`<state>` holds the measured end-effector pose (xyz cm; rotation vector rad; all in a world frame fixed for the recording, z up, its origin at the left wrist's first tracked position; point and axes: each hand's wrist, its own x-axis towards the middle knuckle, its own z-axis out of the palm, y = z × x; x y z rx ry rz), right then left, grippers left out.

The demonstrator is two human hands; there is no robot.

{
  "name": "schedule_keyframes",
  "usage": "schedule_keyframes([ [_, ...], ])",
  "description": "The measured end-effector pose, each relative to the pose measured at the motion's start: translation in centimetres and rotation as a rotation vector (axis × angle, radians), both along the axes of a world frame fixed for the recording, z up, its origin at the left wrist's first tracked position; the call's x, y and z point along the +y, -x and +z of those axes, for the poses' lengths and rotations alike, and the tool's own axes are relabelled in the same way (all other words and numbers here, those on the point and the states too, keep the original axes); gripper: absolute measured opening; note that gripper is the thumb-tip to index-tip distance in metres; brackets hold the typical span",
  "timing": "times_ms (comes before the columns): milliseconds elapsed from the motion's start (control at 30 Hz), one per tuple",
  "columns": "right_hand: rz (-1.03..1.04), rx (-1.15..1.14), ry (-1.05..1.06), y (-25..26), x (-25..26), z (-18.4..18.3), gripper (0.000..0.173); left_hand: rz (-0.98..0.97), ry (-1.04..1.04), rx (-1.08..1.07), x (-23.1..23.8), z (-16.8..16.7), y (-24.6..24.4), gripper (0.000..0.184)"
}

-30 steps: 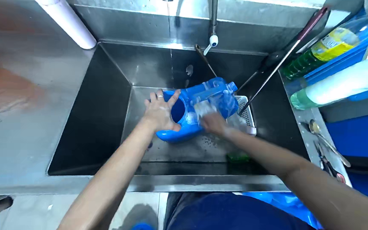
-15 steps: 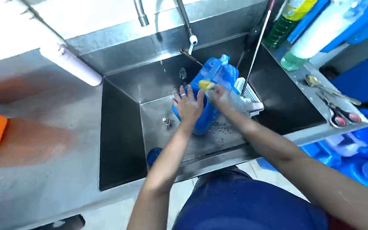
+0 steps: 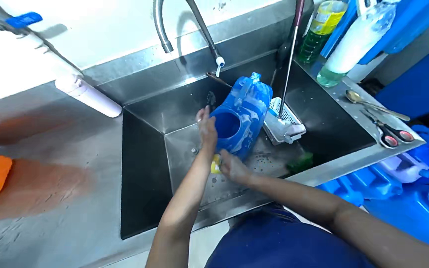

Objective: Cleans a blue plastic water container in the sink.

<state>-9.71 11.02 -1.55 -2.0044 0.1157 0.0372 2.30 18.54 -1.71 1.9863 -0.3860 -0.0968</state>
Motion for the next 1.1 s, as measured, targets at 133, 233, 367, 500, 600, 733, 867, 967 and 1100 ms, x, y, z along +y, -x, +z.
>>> schedule_keyframes([
  [133, -0.033, -0.235, 0.359, -8.8, -9.0, 4.1, 0.036, 0.14, 0.234, 0.329, 3.2, -4.0, 4.9, 0.098],
  [233, 0.047, -0.574, 0.645, -16.2, -9.1, -3.1, 0.055, 0.226, 0.316, 0.432, -0.7, -7.5, 7.2, 0.14],
  [367, 0.815, -0.258, 0.607, -15.9, -4.3, 1.5, 0.03, 0.334, 0.317, 0.369, -2.0, -8.1, 7.7, 0.13],
  [500, 1.232, -0.23, 0.624, -9.0, -5.3, 3.6, 0.026, 0.321, -0.099, 0.33, -1.3, -6.4, 8.2, 0.074],
  [600, 0.844, -0.56, 0.387, -8.5, -16.0, 4.3, 0.029, 0.238, -0.075, -0.207, -3.0, -2.3, 5.7, 0.119],
  [733, 0.065, -0.512, 0.335, -15.2, -24.8, -2.4, 0.041, -0.128, -0.711, -0.079, -13.8, 4.2, -2.5, 0.074],
  [867, -0.237, -0.322, 0.082, -16.8, -26.9, -5.6, 0.045, -0.059, -0.778, 0.214, -19.2, 4.2, -4.5, 0.046],
  [967, -0.188, -0.055, -0.036, -16.8, -28.1, -7.6, 0.046, -0.072, -0.802, 0.193, -17.6, 4.3, -3.7, 0.048],
  [1100, 0.114, 0.096, -0.006, -15.0, -26.5, -5.7, 0.044, -0.373, -0.937, -0.008, -13.1, 4.3, -1.1, 0.045],
])
